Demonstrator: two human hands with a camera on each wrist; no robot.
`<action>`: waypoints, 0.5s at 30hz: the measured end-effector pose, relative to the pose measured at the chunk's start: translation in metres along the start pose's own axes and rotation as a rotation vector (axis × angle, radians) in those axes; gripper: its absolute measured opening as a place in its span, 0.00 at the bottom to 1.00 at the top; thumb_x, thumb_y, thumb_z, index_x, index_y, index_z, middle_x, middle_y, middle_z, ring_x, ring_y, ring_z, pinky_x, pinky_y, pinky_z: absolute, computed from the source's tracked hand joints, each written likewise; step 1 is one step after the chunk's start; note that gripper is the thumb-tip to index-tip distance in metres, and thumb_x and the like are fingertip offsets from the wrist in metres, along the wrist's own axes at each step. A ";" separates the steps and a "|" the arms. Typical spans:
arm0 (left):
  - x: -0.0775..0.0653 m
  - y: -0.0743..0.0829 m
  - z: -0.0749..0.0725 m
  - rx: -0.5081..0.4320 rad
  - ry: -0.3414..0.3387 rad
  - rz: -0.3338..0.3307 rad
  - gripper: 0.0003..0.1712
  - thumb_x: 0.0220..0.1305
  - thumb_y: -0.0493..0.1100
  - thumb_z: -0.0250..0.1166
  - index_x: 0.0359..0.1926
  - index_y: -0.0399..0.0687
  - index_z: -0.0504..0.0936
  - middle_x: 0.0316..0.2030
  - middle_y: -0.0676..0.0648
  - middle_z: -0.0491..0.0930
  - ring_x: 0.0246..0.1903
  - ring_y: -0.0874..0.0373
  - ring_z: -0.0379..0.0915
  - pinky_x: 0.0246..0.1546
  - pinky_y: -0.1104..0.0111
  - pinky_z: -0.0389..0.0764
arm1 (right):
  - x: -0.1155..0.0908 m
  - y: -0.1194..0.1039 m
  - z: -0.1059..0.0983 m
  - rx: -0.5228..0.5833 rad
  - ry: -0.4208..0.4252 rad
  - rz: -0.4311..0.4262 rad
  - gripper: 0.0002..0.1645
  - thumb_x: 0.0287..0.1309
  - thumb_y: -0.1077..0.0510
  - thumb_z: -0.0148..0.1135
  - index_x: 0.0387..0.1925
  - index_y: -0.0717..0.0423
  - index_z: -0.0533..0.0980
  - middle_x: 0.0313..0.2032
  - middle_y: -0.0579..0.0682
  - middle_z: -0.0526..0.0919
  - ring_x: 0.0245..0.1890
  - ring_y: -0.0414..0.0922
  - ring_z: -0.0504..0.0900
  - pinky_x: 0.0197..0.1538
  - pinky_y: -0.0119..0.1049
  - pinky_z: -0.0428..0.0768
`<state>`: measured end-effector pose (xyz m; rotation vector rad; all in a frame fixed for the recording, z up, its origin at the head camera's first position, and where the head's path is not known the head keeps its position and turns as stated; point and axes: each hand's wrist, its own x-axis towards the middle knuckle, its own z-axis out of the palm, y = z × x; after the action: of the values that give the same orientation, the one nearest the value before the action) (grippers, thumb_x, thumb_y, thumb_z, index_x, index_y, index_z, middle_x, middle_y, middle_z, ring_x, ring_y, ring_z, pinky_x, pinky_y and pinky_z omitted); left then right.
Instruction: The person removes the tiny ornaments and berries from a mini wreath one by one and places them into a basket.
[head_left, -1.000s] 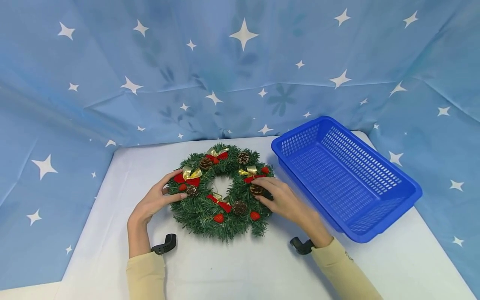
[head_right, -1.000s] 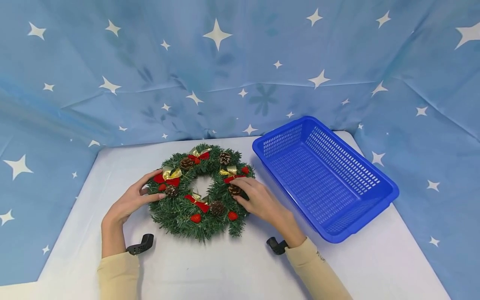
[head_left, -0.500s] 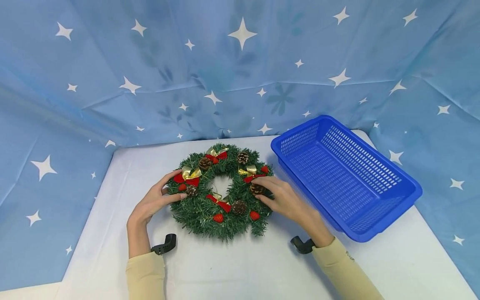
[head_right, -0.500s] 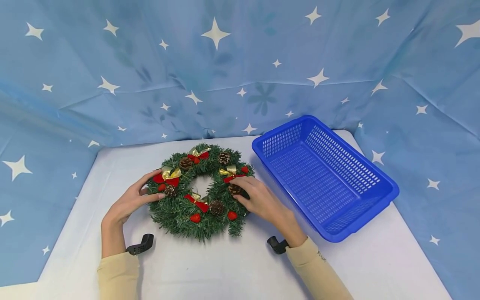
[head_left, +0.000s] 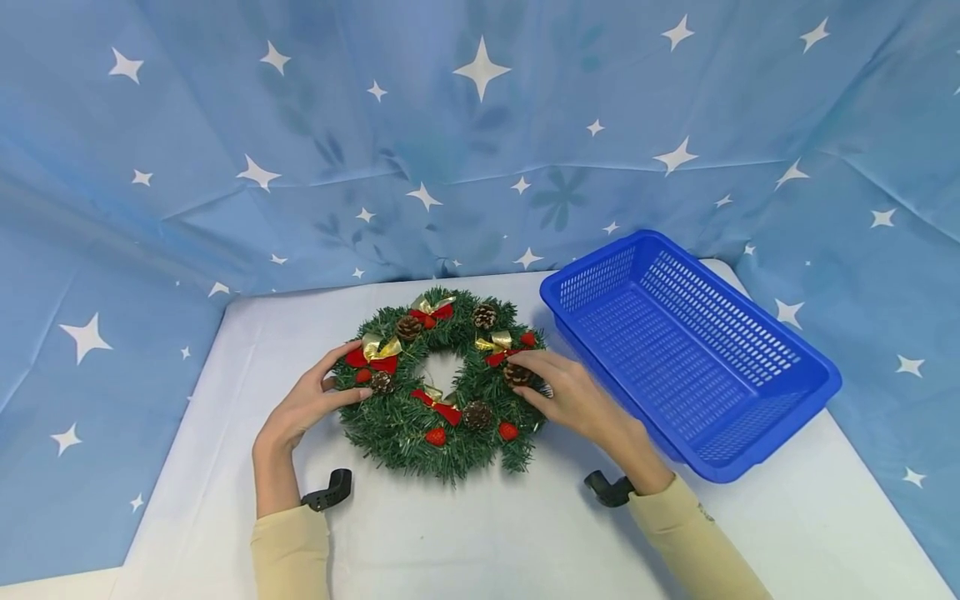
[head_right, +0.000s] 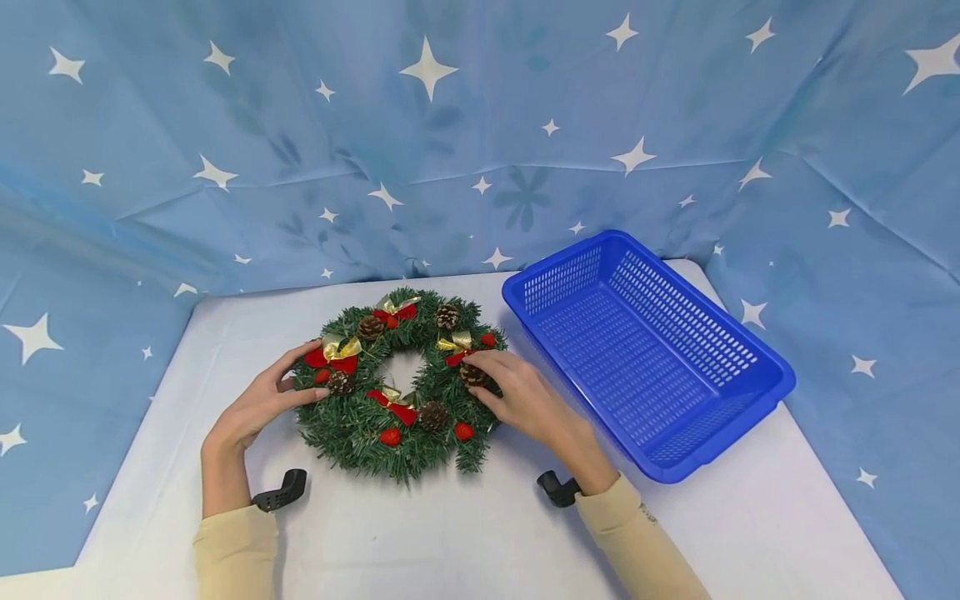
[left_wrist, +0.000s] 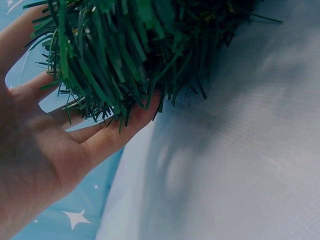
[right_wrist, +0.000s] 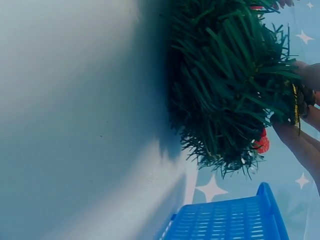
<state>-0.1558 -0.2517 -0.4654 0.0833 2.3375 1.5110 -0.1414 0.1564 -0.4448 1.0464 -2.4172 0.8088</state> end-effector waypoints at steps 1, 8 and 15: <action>0.000 0.000 0.000 0.002 0.001 0.000 0.48 0.64 0.55 0.73 0.79 0.78 0.57 0.83 0.46 0.43 0.76 0.25 0.46 0.65 0.24 0.54 | 0.000 0.000 -0.001 0.000 -0.004 0.004 0.27 0.52 0.66 0.78 0.55 0.67 0.81 0.49 0.61 0.87 0.46 0.55 0.88 0.44 0.43 0.88; -0.001 -0.002 0.000 0.008 0.004 0.003 0.48 0.64 0.55 0.73 0.79 0.76 0.57 0.83 0.46 0.42 0.76 0.23 0.45 0.65 0.24 0.54 | 0.000 -0.003 -0.008 -0.047 -0.039 0.047 0.30 0.55 0.64 0.77 0.60 0.66 0.79 0.51 0.61 0.86 0.45 0.54 0.87 0.37 0.40 0.85; 0.000 -0.001 0.001 0.008 0.010 0.010 0.49 0.64 0.54 0.74 0.79 0.75 0.57 0.83 0.46 0.43 0.75 0.23 0.47 0.64 0.24 0.55 | -0.002 -0.003 -0.015 -0.061 -0.053 0.074 0.29 0.57 0.64 0.76 0.59 0.65 0.79 0.52 0.62 0.85 0.49 0.57 0.87 0.40 0.43 0.86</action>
<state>-0.1549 -0.2512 -0.4666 0.0899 2.3545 1.5097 -0.1365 0.1650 -0.4335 0.9719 -2.5215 0.7354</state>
